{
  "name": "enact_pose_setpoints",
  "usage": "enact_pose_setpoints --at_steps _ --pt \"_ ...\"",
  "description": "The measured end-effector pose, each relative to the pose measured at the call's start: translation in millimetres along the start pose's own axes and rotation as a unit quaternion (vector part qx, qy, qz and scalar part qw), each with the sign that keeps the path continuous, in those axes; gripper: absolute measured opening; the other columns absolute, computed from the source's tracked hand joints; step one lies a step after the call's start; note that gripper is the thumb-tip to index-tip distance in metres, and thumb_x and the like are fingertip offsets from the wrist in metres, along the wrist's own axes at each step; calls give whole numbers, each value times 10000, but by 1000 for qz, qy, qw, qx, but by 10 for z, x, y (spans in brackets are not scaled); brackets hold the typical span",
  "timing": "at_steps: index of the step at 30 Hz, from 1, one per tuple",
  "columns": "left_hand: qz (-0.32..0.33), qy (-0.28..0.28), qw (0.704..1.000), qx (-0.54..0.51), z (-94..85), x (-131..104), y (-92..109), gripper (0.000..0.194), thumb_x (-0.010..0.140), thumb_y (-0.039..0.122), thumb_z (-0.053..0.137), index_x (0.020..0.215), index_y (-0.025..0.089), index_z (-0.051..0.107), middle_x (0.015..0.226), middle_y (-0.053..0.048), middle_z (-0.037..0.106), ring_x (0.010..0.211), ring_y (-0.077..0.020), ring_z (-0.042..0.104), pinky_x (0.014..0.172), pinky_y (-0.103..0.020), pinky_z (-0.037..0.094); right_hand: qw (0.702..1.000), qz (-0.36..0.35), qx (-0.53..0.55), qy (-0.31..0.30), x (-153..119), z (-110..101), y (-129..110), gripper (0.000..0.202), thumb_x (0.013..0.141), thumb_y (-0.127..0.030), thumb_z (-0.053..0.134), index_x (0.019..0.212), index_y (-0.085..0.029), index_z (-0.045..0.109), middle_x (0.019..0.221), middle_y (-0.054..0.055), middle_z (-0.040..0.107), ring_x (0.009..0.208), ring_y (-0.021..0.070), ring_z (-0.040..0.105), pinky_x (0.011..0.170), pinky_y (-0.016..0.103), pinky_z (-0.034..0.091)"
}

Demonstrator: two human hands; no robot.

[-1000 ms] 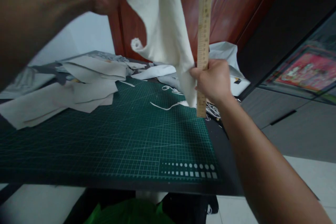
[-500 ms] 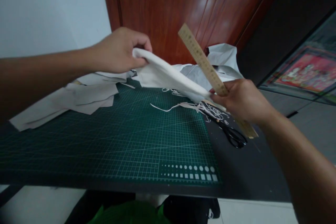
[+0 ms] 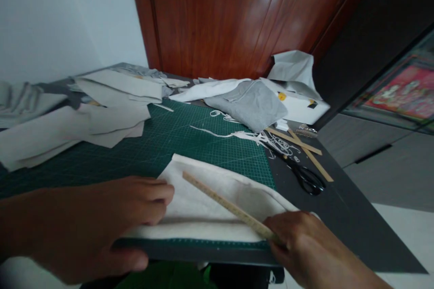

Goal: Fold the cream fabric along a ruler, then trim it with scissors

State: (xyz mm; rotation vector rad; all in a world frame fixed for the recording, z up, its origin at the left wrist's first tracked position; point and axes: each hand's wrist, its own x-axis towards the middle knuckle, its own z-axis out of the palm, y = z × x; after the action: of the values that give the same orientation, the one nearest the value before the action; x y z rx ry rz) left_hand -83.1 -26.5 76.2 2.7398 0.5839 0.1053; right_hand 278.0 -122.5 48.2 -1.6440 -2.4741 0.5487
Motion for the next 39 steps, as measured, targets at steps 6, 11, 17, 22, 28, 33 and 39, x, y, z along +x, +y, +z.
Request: enact_pose_setpoints --at_steps 6,11,17,22,28,33,39 --pt "33 -46 997 -46 113 499 -130 229 1041 164 462 1092 212 680 1059 -47 760 964 -208 712 823 -317 503 988 99 114 -44 38 -89 228 235 1005 -370 668 823 -259 768 683 -17 720 546 172 645 453 249 443" --pt "147 -16 989 0 368 838 -233 62 1016 251 638 968 218 659 962 -13 716 892 -184 686 767 -315 493 987 128 93 21 306 -174 385 265 1032 -394 604 915 -212 759 695 -3 716 551 183 632 466 273 455" --pt "142 66 987 18 513 956 -227 318 948 450 740 1109 178 700 1217 -105 700 1116 -267 654 992 -406 511 991 112 -28 71 576 -158 558 209 1004 -300 625 1127 -210 768 841 56 833 743 267 803 640 320 569" --pt "28 46 999 -3 562 962 -310 864 890 661 698 1561 151 508 1735 -195 357 1603 -410 323 1280 -584 302 984 94 -77 127 590 -255 494 184 1028 -289 600 1018 -231 774 765 70 816 650 273 768 592 339 555" --pt "-56 18 998 21 620 982 -314 963 996 700 477 1689 64 270 1788 -212 143 1673 -386 92 1340 -578 174 999 29 20 9 534 -196 208 162 1050 -270 616 1002 -273 771 806 0 821 684 210 792 593 272 550" --pt "-38 70 995 61 672 958 -286 787 1036 584 503 1588 26 455 1760 -273 218 1652 -424 188 1316 -579 259 996 90 21 13 537 -102 392 444 1056 -294 578 1497 -277 626 857 8 856 661 232 813 570 288 580" --pt "73 92 992 49 682 964 -248 458 1050 269 445 1449 113 608 1566 -165 595 1473 -286 538 1275 -394 370 990 97 -75 63 670 9 607 453 1045 -314 529 1457 -195 674 878 115 876 721 341 840 600 384 619"
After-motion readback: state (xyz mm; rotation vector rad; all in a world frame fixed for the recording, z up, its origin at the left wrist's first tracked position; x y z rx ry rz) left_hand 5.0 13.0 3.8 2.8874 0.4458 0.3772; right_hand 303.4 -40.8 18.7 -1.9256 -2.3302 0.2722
